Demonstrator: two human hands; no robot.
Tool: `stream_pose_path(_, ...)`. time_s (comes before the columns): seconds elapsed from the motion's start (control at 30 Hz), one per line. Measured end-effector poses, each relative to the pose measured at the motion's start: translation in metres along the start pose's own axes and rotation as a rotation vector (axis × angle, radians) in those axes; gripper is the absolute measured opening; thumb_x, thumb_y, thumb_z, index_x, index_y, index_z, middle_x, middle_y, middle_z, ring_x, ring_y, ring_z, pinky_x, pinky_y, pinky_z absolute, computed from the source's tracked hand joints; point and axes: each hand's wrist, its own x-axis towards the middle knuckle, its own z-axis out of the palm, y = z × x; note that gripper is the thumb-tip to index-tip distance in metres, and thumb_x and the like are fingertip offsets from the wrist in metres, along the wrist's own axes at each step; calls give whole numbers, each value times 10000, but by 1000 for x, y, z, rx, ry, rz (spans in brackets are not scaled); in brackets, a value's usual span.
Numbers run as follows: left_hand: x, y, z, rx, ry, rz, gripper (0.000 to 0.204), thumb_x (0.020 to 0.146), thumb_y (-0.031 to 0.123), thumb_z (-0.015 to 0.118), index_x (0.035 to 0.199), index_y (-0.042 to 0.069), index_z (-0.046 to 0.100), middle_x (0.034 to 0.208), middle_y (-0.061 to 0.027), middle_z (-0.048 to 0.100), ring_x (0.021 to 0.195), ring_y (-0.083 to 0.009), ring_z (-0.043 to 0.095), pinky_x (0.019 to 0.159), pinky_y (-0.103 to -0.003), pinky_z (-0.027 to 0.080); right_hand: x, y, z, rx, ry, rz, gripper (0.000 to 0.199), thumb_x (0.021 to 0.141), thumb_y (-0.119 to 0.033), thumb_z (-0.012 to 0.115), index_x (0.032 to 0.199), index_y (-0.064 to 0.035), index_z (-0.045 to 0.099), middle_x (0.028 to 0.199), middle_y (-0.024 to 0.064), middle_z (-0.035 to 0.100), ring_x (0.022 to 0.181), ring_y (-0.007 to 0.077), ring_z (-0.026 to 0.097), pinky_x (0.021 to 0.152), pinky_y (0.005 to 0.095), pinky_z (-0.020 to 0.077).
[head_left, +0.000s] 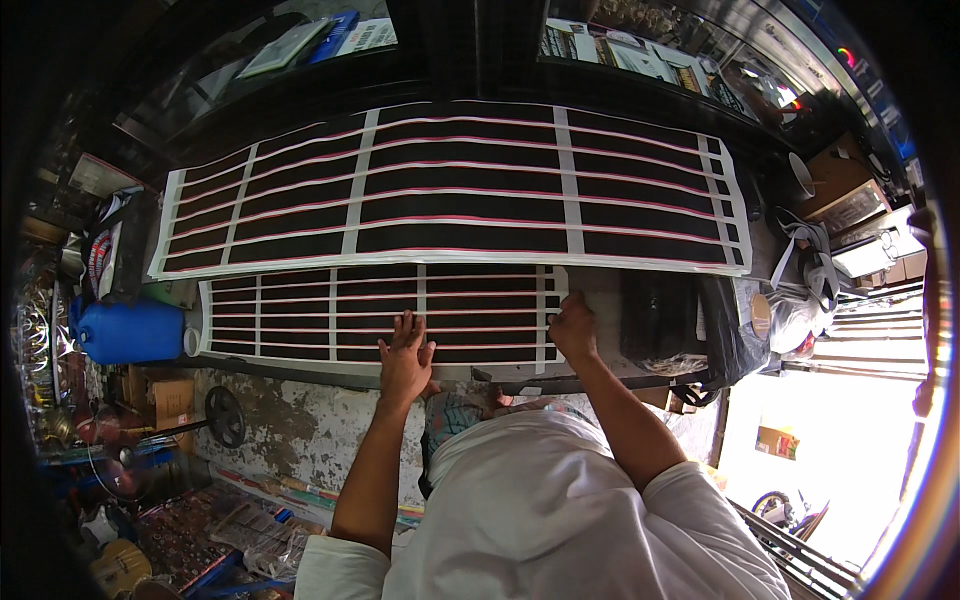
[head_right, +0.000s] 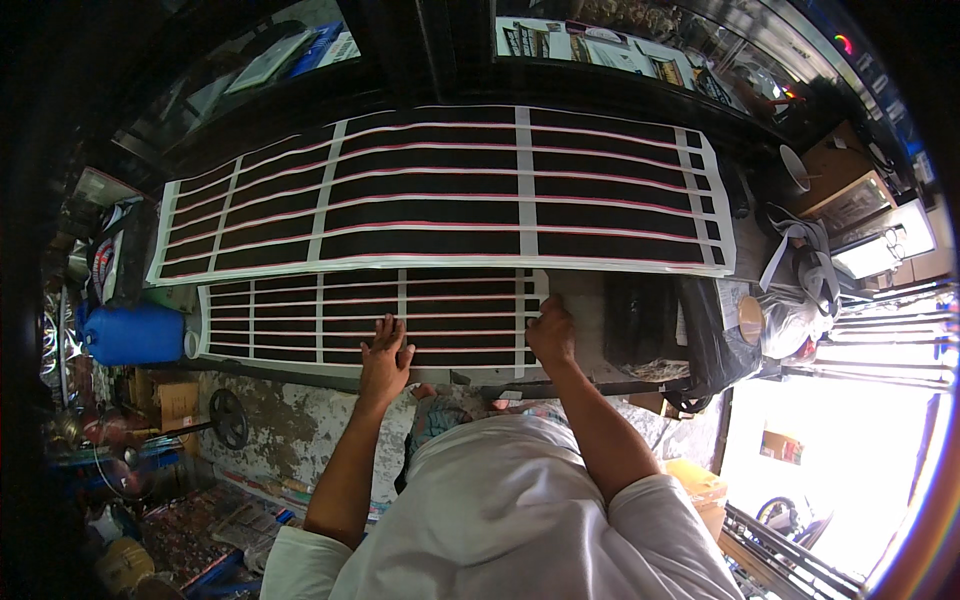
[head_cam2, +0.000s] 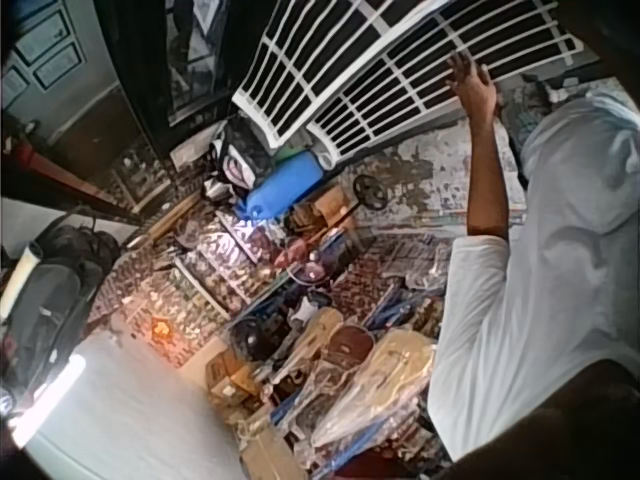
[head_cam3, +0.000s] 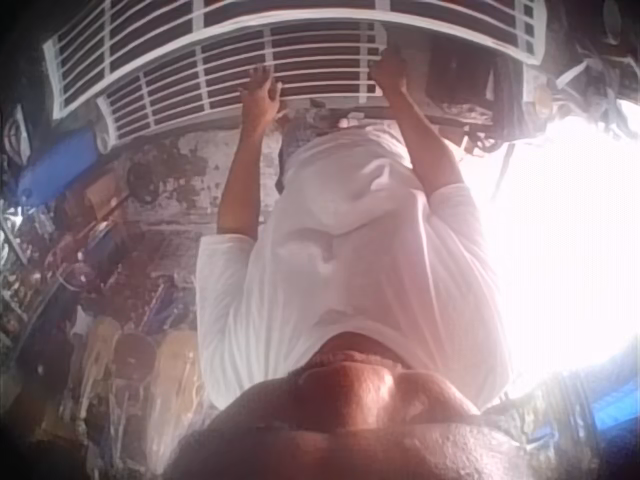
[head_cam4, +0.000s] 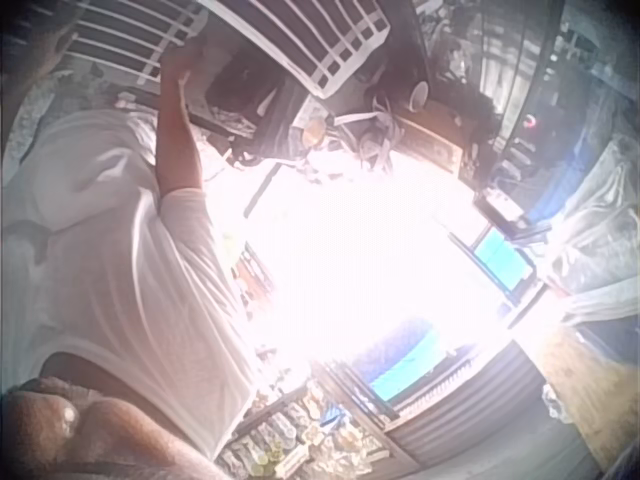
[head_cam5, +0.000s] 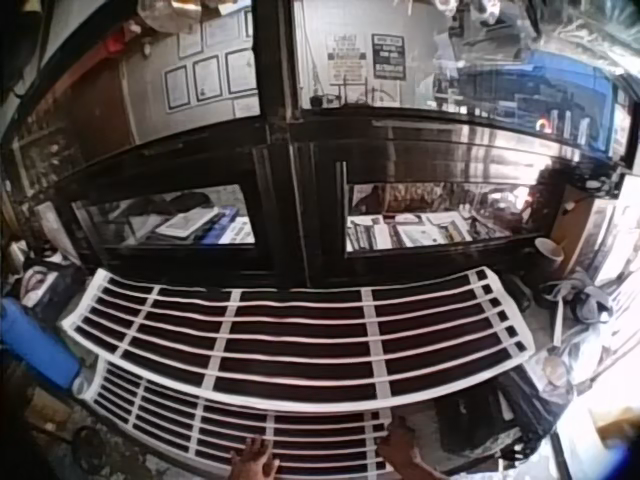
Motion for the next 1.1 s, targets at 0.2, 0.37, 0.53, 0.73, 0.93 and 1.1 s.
stream_pose_path(0.2, 2, 2, 0, 7, -4, -7, 612, 1114, 385, 554, 1671, 175, 410, 1779, -110, 274, 1655, -322, 212, 1241, -764, 228, -10, -3, -10, -70, 98, -284, 372, 789, 7, 764, 1112, -40, 585, 1065, 228, 689, 1048, 470, 681, 912, 534, 570)
stream_pose_path(0.37, 1, 1, 3, 5, 9, -5, 623, 1107, 383, 568, 1672, 173, 409, 1778, -111, 277, 1654, -328, 216, 1233, -772, 229, -21, -11, -19, -80, -20, -507, 420, 751, 119, 696, 1129, -35, 596, 1148, 208, 627, 1132, 443, 609, 963, 507, 544)
stream_pose_path(0.53, 1, 0, 4, 14, 13, 5, 631, 1111, 388, 563, 1681, 180, 390, 1783, -102, 265, 1656, -324, 209, 1236, -768, 232, -24, -3, -15, 4, -57, -518, 421, 778, 143, 657, 1155, -34, 598, 1131, 198, 612, 1131, 445, 598, 992, 507, 534)
stream_pose_path(0.73, 0, 1, 4, 30, 8, 0, 629, 1114, 393, 560, 1681, 183, 388, 1786, -101, 255, 1656, -325, 206, 1234, -766, 243, -23, -5, -12, -41, 7, -634, 261, 871, 67, 691, 1111, -35, 668, 1080, 178, 619, 1071, 427, 619, 934, 512, 546)
stream_pose_path(0.93, 1, 0, 3, 18, 8, 5, 625, 1112, 393, 564, 1678, 187, 396, 1781, -104, 268, 1654, -332, 212, 1228, -773, 245, -22, -6, -12, -131, 20, -643, 216, 857, -2, 739, 1061, -71, 736, 1055, 134, 636, 1093, 372, 628, 968, 487, 532)
stream_pose_path(1.1, 1, -1, 2, 0, 4, 0, 623, 1111, 398, 565, 1674, 185, 404, 1782, -104, 265, 1656, -330, 204, 1231, -775, 230, -21, -7, -13, -348, 21, -647, 156, 860, -122, 785, 1014, -101, 788, 1039, 93, 658, 1127, 305, 632, 1029, 463, 498)
